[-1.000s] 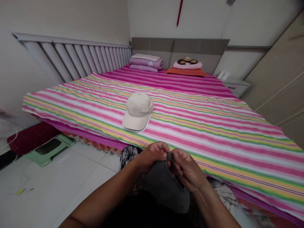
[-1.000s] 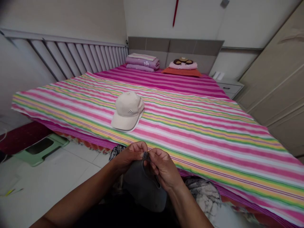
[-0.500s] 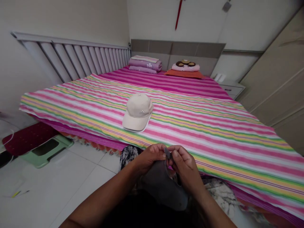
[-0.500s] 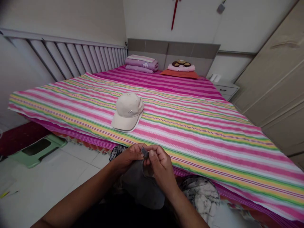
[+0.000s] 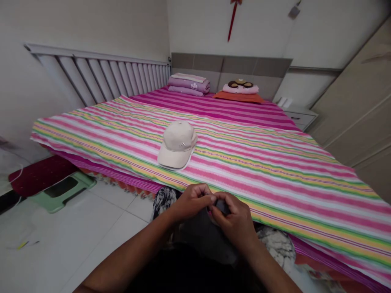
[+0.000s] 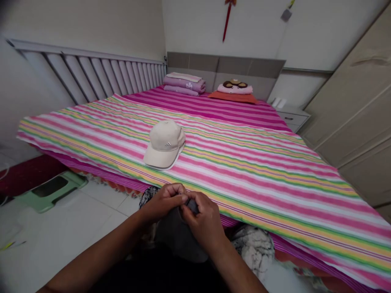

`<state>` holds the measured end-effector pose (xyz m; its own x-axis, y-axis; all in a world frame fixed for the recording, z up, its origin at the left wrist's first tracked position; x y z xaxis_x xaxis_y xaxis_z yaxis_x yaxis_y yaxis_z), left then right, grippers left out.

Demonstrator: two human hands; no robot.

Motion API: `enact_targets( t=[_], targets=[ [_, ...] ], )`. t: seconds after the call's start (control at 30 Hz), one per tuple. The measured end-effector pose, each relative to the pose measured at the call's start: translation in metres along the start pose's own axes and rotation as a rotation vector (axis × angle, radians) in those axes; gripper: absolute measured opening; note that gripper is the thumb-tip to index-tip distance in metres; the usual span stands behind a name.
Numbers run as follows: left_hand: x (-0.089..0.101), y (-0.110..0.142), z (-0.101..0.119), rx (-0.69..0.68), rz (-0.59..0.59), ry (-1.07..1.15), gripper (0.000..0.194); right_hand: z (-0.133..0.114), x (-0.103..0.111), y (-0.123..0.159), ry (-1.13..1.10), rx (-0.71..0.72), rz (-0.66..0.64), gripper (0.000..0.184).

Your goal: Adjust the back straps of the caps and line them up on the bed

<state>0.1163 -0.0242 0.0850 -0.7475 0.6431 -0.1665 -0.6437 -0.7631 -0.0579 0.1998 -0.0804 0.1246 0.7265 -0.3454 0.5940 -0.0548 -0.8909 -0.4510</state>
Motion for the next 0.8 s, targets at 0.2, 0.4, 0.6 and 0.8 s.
enact_targets(
  t=[0.2, 0.4, 0.6, 0.8],
  targets=[
    [0.004, -0.003, -0.013, 0.067, 0.030, 0.041, 0.027, 0.009, 0.003, 0.004, 0.055, -0.001, -0.019, 0.016],
    [0.001, -0.011, -0.017, 0.099, -0.014, 0.209, 0.023, 0.014, 0.008, 0.000, 0.034, -0.028, -0.043, 0.011],
    [0.006, -0.023, -0.024, 0.122, -0.030, 0.205, 0.024, 0.040, -0.004, -0.009, -0.273, -0.271, -0.182, 0.012],
    [0.006, -0.034, -0.030, 0.170, -0.065, 0.204, 0.023, 0.063, -0.033, -0.010, -0.936, -0.637, -0.403, 0.017]
  ],
)
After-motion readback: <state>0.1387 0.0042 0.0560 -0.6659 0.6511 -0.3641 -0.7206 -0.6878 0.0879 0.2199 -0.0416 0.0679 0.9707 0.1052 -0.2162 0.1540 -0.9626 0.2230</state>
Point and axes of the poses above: each hand's wrist, its own y-axis away from the middle knuckle, its own x-axis out of the back of the hand, z = x × y, the point moved 8 cm from there along -y, towards the middle knuckle, and after that the axes turned 3 degrees about -x, right-handed, at the moved point
